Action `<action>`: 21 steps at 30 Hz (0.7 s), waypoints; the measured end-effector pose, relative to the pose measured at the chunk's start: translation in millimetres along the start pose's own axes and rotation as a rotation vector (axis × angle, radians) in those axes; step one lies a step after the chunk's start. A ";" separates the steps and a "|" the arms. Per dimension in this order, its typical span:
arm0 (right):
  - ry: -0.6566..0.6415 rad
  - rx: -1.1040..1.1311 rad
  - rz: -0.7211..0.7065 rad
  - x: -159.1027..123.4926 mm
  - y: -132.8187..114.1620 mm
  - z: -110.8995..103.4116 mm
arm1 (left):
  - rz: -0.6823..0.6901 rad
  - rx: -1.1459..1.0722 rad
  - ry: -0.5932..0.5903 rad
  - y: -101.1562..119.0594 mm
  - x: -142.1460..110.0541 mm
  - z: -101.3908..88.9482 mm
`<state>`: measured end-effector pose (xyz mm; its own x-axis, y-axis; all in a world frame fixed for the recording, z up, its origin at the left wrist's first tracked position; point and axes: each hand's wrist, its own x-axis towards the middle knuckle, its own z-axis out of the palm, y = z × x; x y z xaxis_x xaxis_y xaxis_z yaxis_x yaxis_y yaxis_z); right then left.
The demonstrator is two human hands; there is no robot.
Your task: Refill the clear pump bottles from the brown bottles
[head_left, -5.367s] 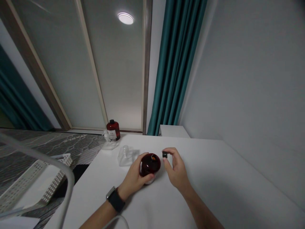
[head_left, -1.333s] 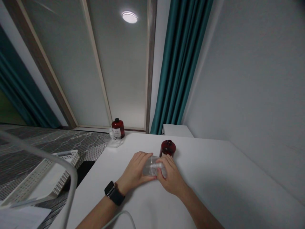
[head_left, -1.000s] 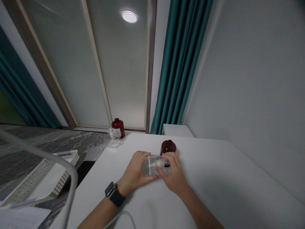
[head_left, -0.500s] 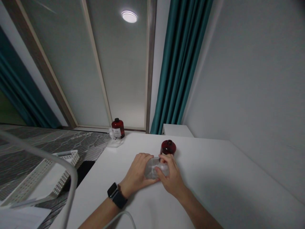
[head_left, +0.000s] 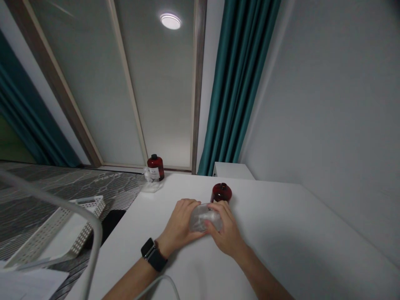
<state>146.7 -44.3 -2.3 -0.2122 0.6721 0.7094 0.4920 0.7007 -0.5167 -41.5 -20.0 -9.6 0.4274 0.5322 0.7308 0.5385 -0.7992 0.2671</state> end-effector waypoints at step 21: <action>0.078 0.089 0.060 -1.5 0.6 9.0 | -0.016 0.007 -0.002 2.1 1.6 -1.3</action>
<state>139.7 -42.8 -8.0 -0.1165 0.6951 0.7094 0.4245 0.6805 -0.5972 -40.6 -21.2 -7.1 0.4200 0.5454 0.7253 0.5500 -0.7887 0.2745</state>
